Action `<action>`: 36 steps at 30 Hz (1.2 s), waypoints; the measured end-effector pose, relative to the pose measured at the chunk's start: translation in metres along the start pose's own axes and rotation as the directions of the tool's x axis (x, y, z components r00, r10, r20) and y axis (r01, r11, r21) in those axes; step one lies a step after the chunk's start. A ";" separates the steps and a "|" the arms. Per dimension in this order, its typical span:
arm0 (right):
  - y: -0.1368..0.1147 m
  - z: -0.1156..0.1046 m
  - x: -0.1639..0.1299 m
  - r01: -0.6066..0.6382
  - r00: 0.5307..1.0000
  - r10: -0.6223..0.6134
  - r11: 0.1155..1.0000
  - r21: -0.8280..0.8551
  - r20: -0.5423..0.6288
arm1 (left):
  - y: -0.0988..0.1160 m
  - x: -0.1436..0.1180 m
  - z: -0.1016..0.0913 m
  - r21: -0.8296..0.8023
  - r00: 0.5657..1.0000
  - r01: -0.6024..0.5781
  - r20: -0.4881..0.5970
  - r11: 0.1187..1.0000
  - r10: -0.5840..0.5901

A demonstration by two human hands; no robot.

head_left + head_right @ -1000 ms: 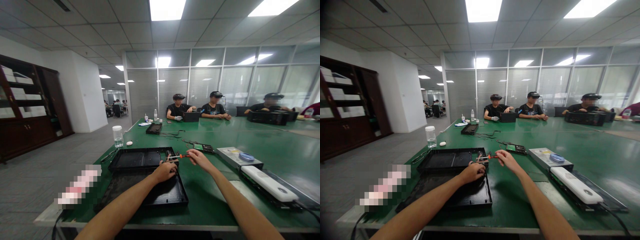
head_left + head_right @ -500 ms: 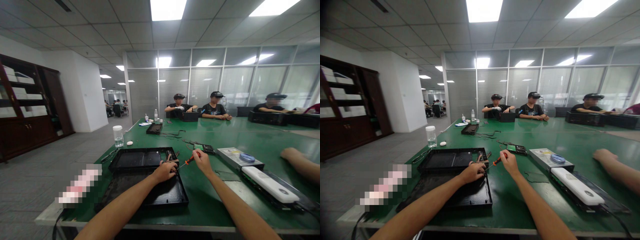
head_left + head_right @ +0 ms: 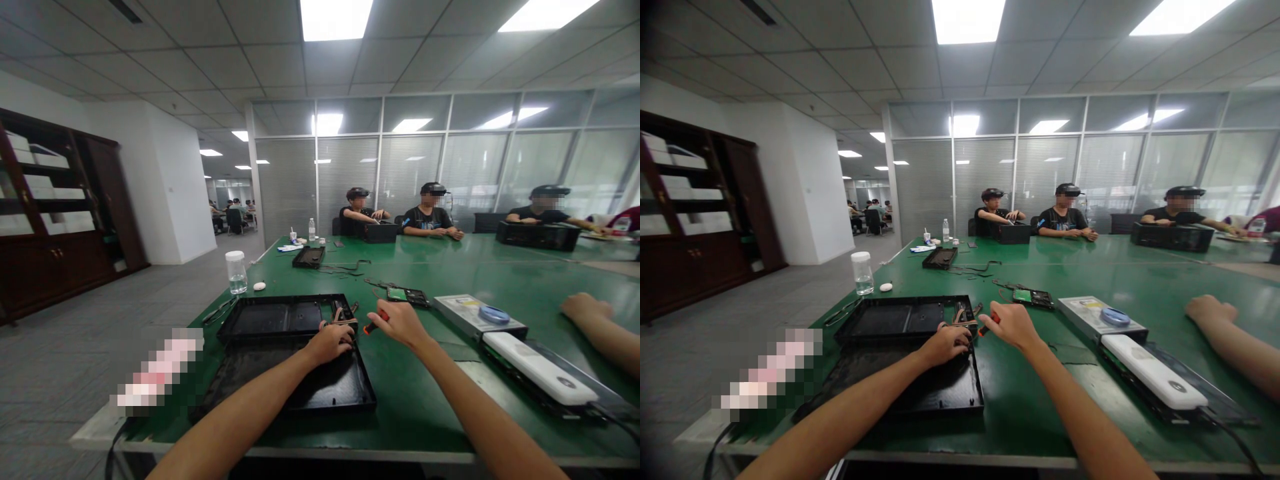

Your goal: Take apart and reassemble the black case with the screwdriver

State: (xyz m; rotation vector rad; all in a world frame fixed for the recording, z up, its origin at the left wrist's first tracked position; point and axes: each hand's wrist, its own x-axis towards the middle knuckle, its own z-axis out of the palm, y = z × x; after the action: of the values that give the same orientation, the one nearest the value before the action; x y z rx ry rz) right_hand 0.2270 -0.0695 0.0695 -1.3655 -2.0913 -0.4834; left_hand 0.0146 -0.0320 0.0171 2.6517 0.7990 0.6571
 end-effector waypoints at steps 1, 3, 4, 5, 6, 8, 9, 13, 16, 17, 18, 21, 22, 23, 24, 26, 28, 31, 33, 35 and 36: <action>-0.008 -0.010 0.004 0.003 0.998 0.002 0.998 -0.069 0.063 | 0.000 0.000 0.000 0.001 1.000 0.003 0.002 1.000 -0.003; -0.025 -0.028 0.011 -0.007 0.985 0.032 0.989 -0.147 0.172 | 0.001 -0.001 -0.001 0.007 1.000 0.004 0.005 1.000 -0.004; -0.033 -0.035 0.014 0.007 0.975 0.025 0.990 -0.144 0.222 | 0.001 -0.001 -0.002 0.010 1.000 0.001 0.006 1.000 -0.001; -0.039 -0.041 0.017 0.038 0.962 -0.004 0.992 -0.120 0.272 | 0.002 -0.001 -0.002 0.015 1.000 -0.004 0.007 1.000 0.004; -0.045 -0.046 0.018 0.077 0.948 -0.045 0.993 -0.090 0.316 | 0.002 -0.002 -0.002 0.020 1.000 -0.009 0.007 1.000 0.009; -0.053 -0.049 0.022 0.131 0.925 -0.093 0.988 -0.080 0.369 | 0.002 -0.002 -0.002 0.036 1.000 -0.010 0.002 0.999 0.010; -0.056 -0.050 0.023 0.127 0.923 -0.076 0.985 -0.113 0.376 | 0.003 -0.002 -0.002 0.043 1.000 -0.005 -0.002 0.999 0.005; -0.064 -0.045 0.029 0.074 0.934 0.011 0.972 -0.224 0.356 | 0.003 -0.004 -0.003 0.036 1.000 0.001 0.010 0.999 -0.002; -0.066 -0.040 0.034 0.132 0.929 -0.044 0.967 -0.217 0.368 | 0.001 -0.006 -0.003 0.052 1.000 -0.004 0.011 0.999 0.004; -0.067 -0.038 0.035 0.143 0.931 -0.053 0.963 -0.226 0.360 | 0.001 -0.005 -0.002 0.069 1.000 -0.002 0.005 0.998 0.002; -0.067 -0.037 0.036 0.149 0.935 -0.060 0.961 -0.234 0.350 | 0.000 -0.005 -0.001 0.087 1.000 -0.001 -0.004 0.996 0.001; -0.063 -0.035 0.037 0.142 0.945 -0.067 0.966 -0.216 0.321 | -0.003 -0.004 0.001 0.114 0.999 -0.026 -0.017 0.993 0.028; -0.061 -0.036 0.036 0.135 0.944 -0.066 0.971 -0.197 0.322 | -0.004 -0.003 0.002 0.118 0.999 -0.040 -0.013 0.992 0.041; -0.058 -0.036 0.036 0.128 0.942 -0.063 0.975 -0.179 0.330 | -0.004 -0.003 0.002 0.124 0.999 -0.052 -0.007 0.991 0.053; -0.055 -0.037 0.035 0.125 0.937 -0.063 0.979 -0.163 0.344 | -0.004 -0.003 0.002 0.131 0.998 -0.060 -0.001 0.990 0.061; -0.051 -0.040 0.034 0.136 0.921 -0.073 0.981 -0.141 0.382 | -0.004 -0.003 0.001 0.144 0.997 -0.074 0.005 0.987 0.074; -0.048 -0.041 0.034 0.131 0.919 -0.063 0.980 -0.150 0.389 | -0.005 -0.003 0.000 0.150 0.996 -0.090 0.005 0.985 0.090; -0.041 -0.036 0.034 0.054 0.948 0.001 0.985 -0.165 0.319 | -0.007 -0.004 0.000 0.154 0.995 -0.098 0.010 0.983 0.098; -0.030 -0.026 0.030 0.009 0.965 0.013 0.997 -0.082 0.261 | -0.008 -0.005 0.001 0.156 0.995 -0.103 0.005 0.982 0.103; -0.011 -0.009 0.020 -0.055 0.980 0.037 0.995 0.086 0.196 | -0.009 -0.005 0.003 0.157 0.993 -0.117 -0.005 0.981 0.119; 0.001 0.001 0.014 -0.106 0.985 0.077 0.977 0.185 0.157 | -0.009 -0.005 0.004 0.158 0.992 -0.124 -0.008 0.980 0.127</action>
State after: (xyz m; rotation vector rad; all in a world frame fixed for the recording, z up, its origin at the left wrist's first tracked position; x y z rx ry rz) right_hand 0.2238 -0.0592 0.0778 -1.4129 -2.1192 -0.1390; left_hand 0.0092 -0.0282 0.0081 2.8624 0.7210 0.6761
